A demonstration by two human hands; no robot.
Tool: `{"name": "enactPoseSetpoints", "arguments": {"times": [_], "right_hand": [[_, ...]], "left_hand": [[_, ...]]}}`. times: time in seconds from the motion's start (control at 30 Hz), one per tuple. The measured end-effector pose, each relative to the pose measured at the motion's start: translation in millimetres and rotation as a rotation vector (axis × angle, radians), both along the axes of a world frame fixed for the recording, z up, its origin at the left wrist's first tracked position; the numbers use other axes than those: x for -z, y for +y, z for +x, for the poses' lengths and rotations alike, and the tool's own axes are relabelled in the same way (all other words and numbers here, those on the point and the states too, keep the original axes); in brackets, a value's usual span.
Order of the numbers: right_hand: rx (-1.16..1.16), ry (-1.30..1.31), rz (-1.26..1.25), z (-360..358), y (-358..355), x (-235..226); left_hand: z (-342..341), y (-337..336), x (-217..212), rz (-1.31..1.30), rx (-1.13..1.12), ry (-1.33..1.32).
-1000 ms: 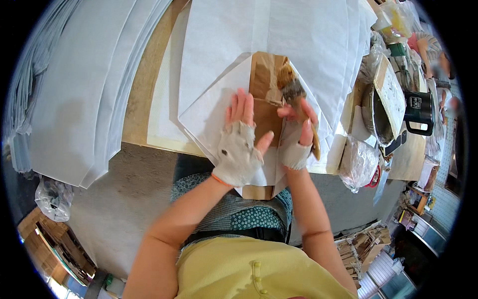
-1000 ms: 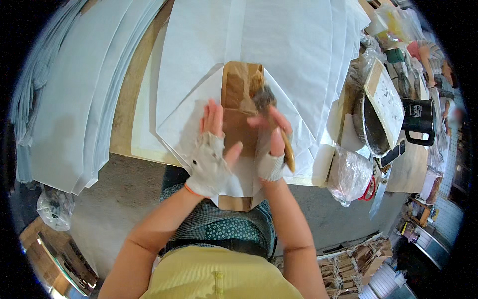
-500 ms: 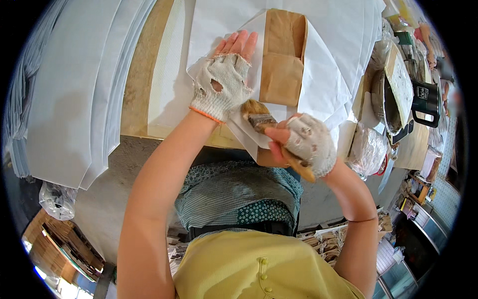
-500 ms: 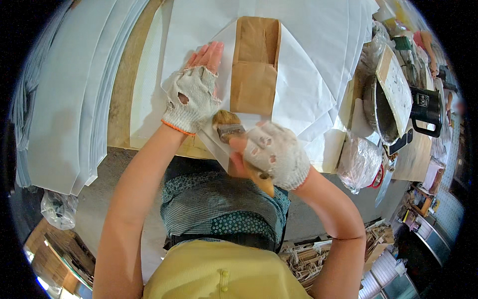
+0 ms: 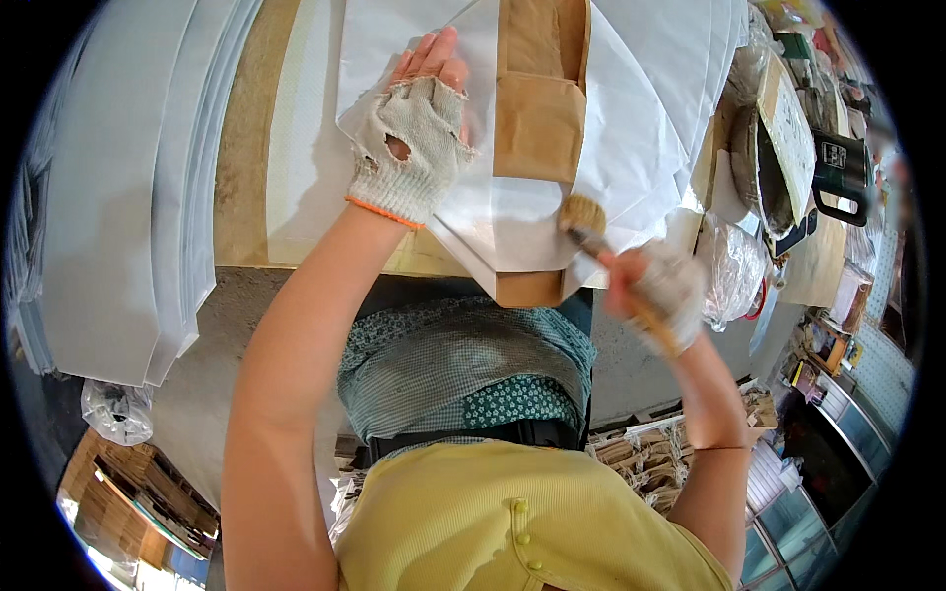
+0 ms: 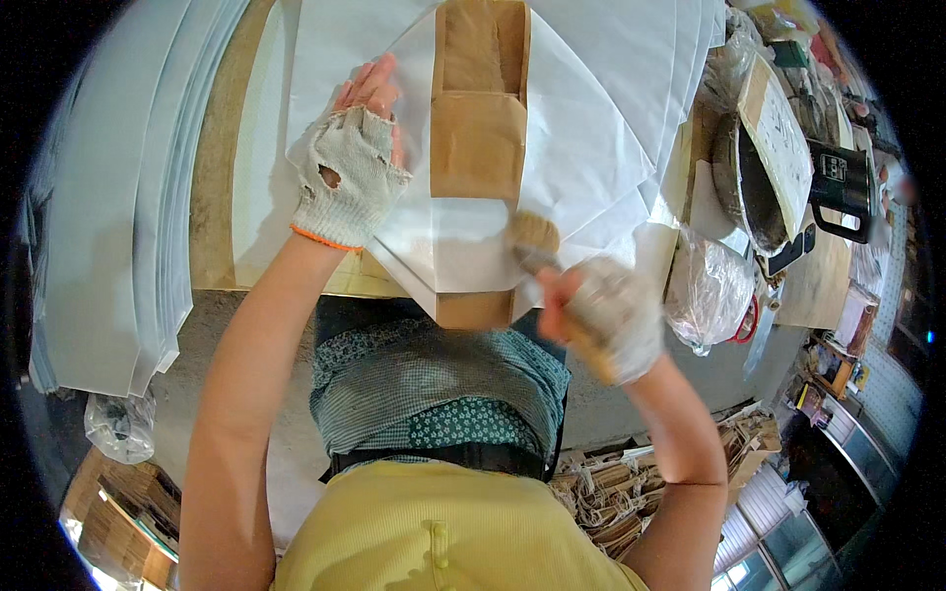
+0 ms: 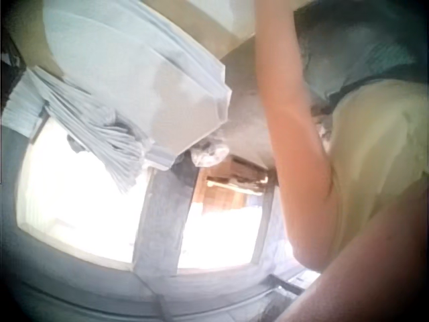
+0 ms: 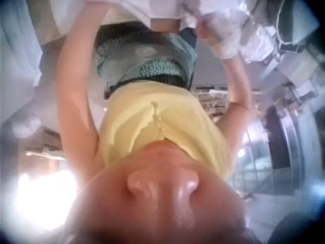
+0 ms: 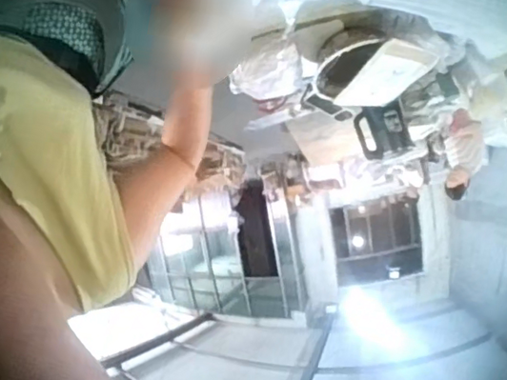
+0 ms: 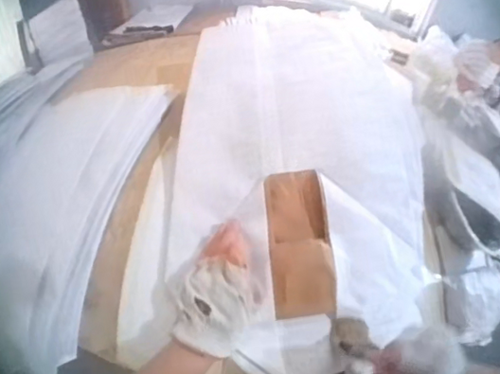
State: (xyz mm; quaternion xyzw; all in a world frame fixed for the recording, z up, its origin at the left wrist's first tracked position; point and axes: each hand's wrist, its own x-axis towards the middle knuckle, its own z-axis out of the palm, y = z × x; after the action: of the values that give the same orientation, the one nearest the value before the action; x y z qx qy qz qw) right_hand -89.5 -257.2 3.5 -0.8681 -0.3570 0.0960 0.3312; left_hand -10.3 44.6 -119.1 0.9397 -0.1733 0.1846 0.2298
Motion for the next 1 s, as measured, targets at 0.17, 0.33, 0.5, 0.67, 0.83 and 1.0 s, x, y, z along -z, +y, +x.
{"name": "enactPoseSetpoints", "arguments": {"times": [0.17, 0.33, 0.5, 0.67, 0.83, 1.0], "right_hand": [[-0.269, 0.008, -0.137, -15.7, 20.8, -7.1], [-0.126, 0.373, 0.004, 35.5, 38.4, -40.0], [-0.499, -0.385, -0.146, -4.3, 66.7, -8.2], [-0.254, 0.237, 0.138, 20.9, 34.7, -34.2], [0.755, 0.337, 0.413, 36.1, 34.1, -11.7], [0.81, 0.48, 0.495, 83.5, 73.2, 24.0]], "left_hand": [[-2.8, -3.3, 1.1, 0.028, -0.045, -0.009], [-2.6, -1.6, -16.8, 0.05, -0.057, -0.002], [-2.4, -3.4, -19.7, -0.037, -0.053, 0.083], [-35.5, 5.5, -23.8, 0.115, -0.011, 0.07], [-85.3, 1.7, -30.3, 0.073, 0.003, 0.127], [-86.5, -1.0, -30.8, -0.041, -0.019, 0.098]]}}
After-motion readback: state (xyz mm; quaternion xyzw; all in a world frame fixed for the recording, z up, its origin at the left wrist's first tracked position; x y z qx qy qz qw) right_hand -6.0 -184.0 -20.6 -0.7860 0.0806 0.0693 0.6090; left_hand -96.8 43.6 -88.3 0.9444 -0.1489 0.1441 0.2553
